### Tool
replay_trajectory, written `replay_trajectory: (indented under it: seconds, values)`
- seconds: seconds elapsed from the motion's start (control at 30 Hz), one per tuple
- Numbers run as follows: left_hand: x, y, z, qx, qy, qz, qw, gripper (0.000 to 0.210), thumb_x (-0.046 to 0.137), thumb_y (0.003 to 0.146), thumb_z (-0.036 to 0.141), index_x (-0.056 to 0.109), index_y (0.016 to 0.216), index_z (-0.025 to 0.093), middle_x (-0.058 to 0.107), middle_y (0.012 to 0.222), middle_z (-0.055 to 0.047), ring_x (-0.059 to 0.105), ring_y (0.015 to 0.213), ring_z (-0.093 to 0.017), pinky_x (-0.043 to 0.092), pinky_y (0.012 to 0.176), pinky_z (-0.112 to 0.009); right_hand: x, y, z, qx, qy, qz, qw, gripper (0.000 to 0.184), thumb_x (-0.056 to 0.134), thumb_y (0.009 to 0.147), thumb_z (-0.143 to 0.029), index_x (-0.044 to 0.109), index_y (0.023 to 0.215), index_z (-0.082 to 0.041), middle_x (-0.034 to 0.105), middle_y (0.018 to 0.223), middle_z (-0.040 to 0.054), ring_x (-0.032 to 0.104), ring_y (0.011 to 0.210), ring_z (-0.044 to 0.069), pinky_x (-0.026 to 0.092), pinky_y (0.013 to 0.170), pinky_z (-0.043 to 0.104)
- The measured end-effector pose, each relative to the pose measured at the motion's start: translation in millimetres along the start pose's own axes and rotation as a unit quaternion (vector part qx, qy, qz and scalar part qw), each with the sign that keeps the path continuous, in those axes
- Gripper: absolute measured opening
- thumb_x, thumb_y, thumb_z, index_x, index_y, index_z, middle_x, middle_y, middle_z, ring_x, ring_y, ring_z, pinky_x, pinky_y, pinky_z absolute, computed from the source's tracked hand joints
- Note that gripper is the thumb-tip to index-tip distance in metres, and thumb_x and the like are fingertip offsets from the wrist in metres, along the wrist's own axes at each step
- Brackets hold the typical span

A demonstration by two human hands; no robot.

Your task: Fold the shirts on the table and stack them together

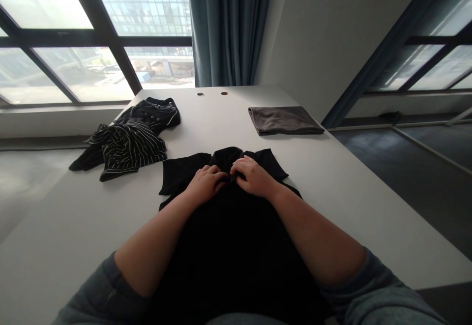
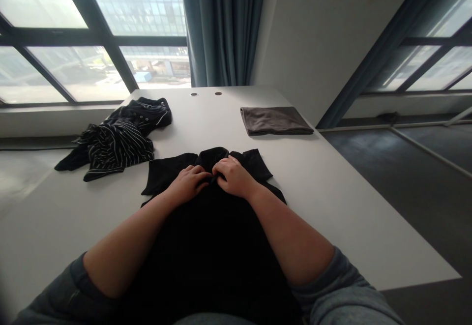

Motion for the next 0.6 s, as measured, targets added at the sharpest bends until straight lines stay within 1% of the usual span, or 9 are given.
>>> replay_trajectory:
  seconds: [0.07,0.17,0.23,0.3,0.37,0.47,0.53,0.6]
  values:
    - [0.4,0,-3,0.0,0.0,0.008,1.0,0.026,0.066,0.097,0.034,0.076,0.12,0.03,0.067,0.122,-0.009,0.061,0.109,-0.029,0.05,0.098,-0.046,-1,-1,-1,-0.014,0.013,-0.02,1.0,0.023,0.061,0.083,-0.007,0.067,0.097,-0.024,0.074,0.102,0.0046,0.069,0.105,0.026,0.032,0.123,0.061]
    - [-4.3,0,-4,0.022,-0.024,0.043,0.999,0.015,0.068,0.096,0.032,0.076,0.107,0.027,0.065,0.139,-0.008,0.055,0.128,-0.033,0.044,0.107,-0.052,-4,-2,-3,-0.039,0.033,-0.034,0.998,0.02,0.06,0.085,-0.008,0.067,0.096,-0.023,0.074,0.094,0.0019,0.07,0.092,0.022,0.034,0.123,0.059]
    - [-8.8,0,-2,0.041,-0.07,0.054,0.995,0.011,0.065,0.097,0.029,0.073,0.105,0.026,0.068,0.138,-0.006,0.055,0.133,-0.031,0.042,0.11,-0.052,-5,-2,-2,-0.047,0.041,-0.028,0.998,0.019,0.06,0.086,-0.009,0.067,0.097,-0.023,0.074,0.092,0.001,0.07,0.087,0.02,0.036,0.123,0.057]
    - [-13.3,1,0,0.04,-0.134,0.067,0.988,0.011,0.064,0.097,0.026,0.071,0.104,0.026,0.075,0.124,-0.004,0.062,0.125,-0.027,0.043,0.109,-0.049,-6,-2,-1,-0.051,0.041,-0.022,0.998,0.017,0.062,0.087,-0.01,0.068,0.097,-0.023,0.074,0.091,0.0008,0.07,0.085,0.02,0.039,0.121,0.054]
    - [-17.3,2,2,0.02,-0.19,0.092,0.977,0.009,0.065,0.094,0.025,0.07,0.102,0.025,0.077,0.109,-0.003,0.067,0.112,-0.024,0.047,0.105,-0.045,-5,-1,0,-0.049,0.032,-0.02,0.998,0.016,0.064,0.087,-0.011,0.068,0.096,-0.023,0.074,0.089,0.0007,0.07,0.083,0.02,0.042,0.117,0.051]
    - [-19.2,3,3,-0.009,-0.232,0.107,0.967,0.004,0.068,0.092,0.025,0.067,0.096,0.024,0.076,0.1,-0.002,0.07,0.097,-0.022,0.052,0.094,-0.04,-4,0,3,-0.033,0.015,-0.02,0.999,0.015,0.067,0.085,-0.01,0.068,0.091,-0.023,0.074,0.085,0.0008,0.069,0.081,0.02,0.048,0.108,0.045]
    - [-17.8,4,2,-0.021,-0.209,0.102,0.972,0.005,0.068,0.092,0.024,0.067,0.097,0.024,0.076,0.1,-0.002,0.07,0.097,-0.023,0.051,0.095,-0.041,-4,1,4,-0.023,0.005,-0.026,0.999,0.015,0.069,0.084,-0.009,0.069,0.09,-0.022,0.073,0.084,0.0009,0.068,0.081,0.02,0.049,0.099,0.041]
    - [-15.3,3,1,-0.018,-0.152,0.092,0.984,0.011,0.067,0.093,0.025,0.067,0.105,0.025,0.077,0.109,-0.004,0.069,0.11,-0.026,0.047,0.103,-0.047,-3,1,3,-0.023,-0.005,-0.042,0.999,0.014,0.071,0.083,-0.009,0.069,0.089,-0.022,0.073,0.083,0.0007,0.067,0.08,0.02,0.049,0.095,0.038]
Point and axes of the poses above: each hand's wrist, its own y-axis towards the middle knuckle, its own x-axis out of the palm, z = x × y, the point moved 2 cm from there along y, towards the middle knuckle
